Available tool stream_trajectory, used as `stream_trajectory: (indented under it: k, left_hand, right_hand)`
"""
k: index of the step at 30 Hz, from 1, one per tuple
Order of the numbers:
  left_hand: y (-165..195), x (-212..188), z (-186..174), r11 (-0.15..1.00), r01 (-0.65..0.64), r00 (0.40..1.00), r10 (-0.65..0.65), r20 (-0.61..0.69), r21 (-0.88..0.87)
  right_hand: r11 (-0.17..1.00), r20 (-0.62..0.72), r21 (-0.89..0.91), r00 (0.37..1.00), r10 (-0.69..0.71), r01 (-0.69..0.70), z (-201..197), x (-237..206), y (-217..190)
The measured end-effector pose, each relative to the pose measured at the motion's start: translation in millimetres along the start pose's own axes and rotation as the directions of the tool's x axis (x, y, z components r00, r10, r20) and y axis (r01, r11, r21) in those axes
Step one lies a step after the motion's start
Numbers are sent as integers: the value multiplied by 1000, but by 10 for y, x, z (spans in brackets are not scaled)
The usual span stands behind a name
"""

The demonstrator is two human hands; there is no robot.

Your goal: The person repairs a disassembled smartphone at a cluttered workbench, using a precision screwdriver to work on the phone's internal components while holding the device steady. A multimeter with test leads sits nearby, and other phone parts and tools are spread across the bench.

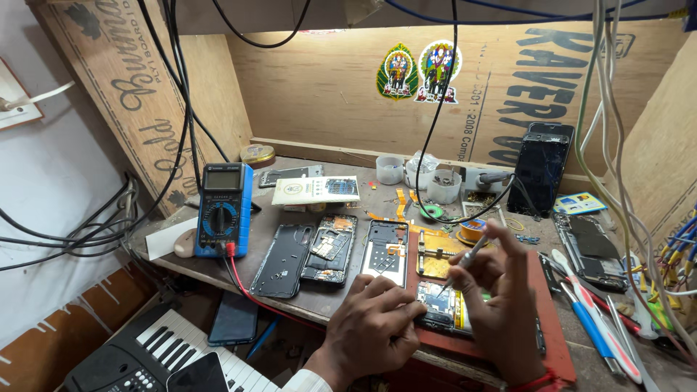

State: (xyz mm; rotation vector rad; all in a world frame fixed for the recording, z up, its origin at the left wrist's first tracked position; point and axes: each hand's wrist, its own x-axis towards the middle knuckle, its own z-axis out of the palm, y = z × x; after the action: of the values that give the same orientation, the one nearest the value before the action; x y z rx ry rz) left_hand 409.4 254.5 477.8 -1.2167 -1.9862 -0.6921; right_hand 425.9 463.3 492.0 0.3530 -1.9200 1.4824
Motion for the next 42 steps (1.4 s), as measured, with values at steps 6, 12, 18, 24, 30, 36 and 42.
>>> stream_trajectory:
  k: [6, 12, 18, 24, 30, 36, 42]
  left_hand:
    - [0, -8, -5, 1000, 1, 1000, -1, -10, -1]
    - [-7, -1, -13, 1000, 6, 1000, -6, -4, -1]
    - [-14, -16, -7, 1000, 18, 1000, -18, 5, -7]
    - [-17, -29, -21, 1000, 12, 1000, -12, 1, 3]
    - [-18, -28, -24, 1000, 5, 1000, -5, -3, 7]
    - [-14, -22, -15, 1000, 8, 1000, -8, -5, -1]
    - [-18, -41, -25, 1000, 18, 1000, -18, 0, -3]
  right_hand:
    - [993, -9, -86, 997, 79, -80, 47, -24, -35]
    - [991, 12, -95, 995, 99, -97, 60, -2, -29]
    - [992, 24, -90, 996, 92, -89, 70, -11, -23]
    - [989, 29, -113, 994, 103, -99, 84, -5, -49]
    - [993, 48, -86, 995, 91, -87, 92, -10, -45]
    - [992, 54, -101, 996, 76, -70, 78, -4, -30]
    - [986, 55, -140, 993, 100, -91, 89, -7, -28]
